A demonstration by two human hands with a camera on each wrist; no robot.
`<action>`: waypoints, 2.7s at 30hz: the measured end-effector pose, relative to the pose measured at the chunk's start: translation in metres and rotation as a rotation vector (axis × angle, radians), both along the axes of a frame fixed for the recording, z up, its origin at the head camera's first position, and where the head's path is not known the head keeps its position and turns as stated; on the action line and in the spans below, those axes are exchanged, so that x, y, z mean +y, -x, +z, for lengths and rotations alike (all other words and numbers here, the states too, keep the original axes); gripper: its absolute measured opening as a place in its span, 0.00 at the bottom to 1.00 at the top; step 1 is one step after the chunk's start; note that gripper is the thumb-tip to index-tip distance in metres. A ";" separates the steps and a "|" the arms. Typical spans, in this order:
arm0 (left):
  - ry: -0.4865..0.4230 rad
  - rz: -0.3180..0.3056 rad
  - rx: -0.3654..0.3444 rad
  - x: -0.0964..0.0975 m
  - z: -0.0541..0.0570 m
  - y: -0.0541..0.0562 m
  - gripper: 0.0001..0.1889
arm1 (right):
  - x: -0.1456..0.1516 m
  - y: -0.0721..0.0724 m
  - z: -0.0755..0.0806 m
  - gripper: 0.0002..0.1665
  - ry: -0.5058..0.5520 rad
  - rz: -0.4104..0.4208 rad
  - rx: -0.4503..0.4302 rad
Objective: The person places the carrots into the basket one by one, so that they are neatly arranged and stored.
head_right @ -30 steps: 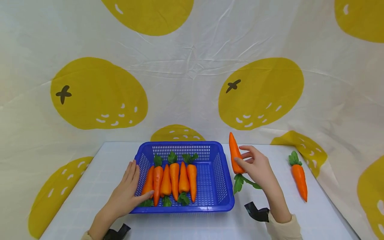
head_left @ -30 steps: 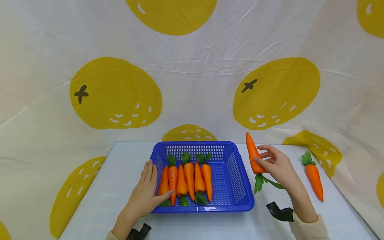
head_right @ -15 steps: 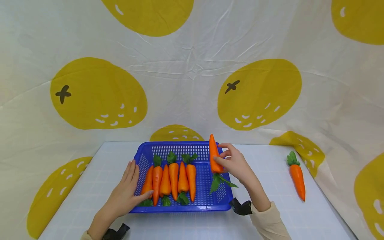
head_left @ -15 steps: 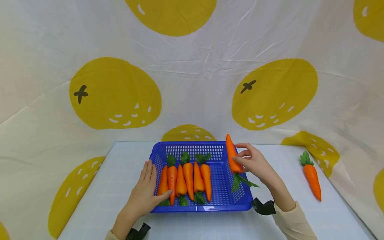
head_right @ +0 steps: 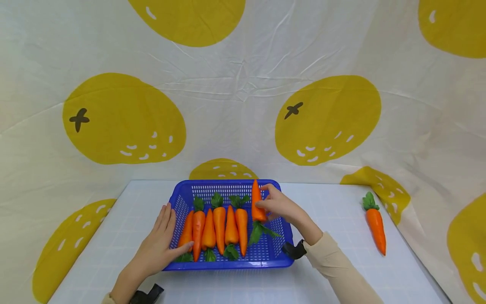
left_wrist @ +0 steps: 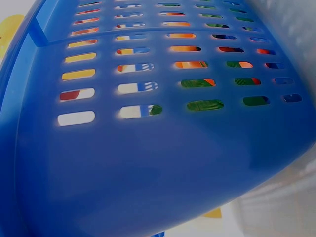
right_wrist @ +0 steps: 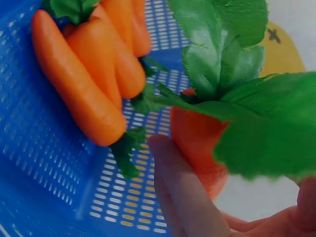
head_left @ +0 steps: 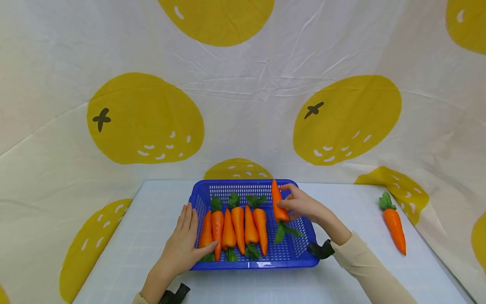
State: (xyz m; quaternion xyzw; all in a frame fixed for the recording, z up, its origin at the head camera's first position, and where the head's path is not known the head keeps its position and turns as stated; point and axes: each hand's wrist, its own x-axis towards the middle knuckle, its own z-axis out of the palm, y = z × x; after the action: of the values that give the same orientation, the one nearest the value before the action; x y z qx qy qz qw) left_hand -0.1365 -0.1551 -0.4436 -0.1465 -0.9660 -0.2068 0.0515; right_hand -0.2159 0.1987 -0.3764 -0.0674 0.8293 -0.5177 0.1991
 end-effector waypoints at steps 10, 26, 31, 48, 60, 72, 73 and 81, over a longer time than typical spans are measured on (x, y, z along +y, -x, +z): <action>-0.005 -0.001 0.005 -0.001 -0.002 0.000 0.60 | -0.018 0.013 -0.017 0.38 -0.127 -0.023 -0.068; 0.002 0.007 0.002 0.000 -0.003 -0.002 0.61 | -0.045 0.014 -0.044 0.55 -0.398 0.041 -0.125; 0.001 0.007 -0.001 0.001 -0.002 -0.001 0.60 | -0.048 0.011 -0.054 0.56 -0.396 0.039 -0.148; 0.002 0.008 -0.013 0.001 -0.002 0.000 0.60 | -0.047 0.013 -0.044 0.57 -0.433 0.090 -0.134; 0.005 0.009 -0.011 0.000 -0.003 0.000 0.60 | -0.021 0.012 0.014 0.49 -0.219 0.091 -0.049; -0.001 0.010 -0.008 0.000 -0.004 0.000 0.60 | 0.021 -0.010 0.037 0.46 0.069 0.030 0.154; -0.002 0.009 -0.008 0.000 -0.004 0.000 0.60 | 0.025 -0.012 0.037 0.45 0.088 0.011 0.186; 0.004 0.010 -0.016 0.001 -0.004 0.000 0.60 | 0.069 -0.026 0.029 0.28 0.178 -0.247 0.540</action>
State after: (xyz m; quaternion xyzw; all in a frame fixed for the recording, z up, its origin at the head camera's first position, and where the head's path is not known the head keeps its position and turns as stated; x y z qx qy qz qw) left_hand -0.1367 -0.1543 -0.4480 -0.1399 -0.9675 -0.2059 0.0448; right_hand -0.1899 0.2674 -0.3476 -0.1183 0.8055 -0.5721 -0.0995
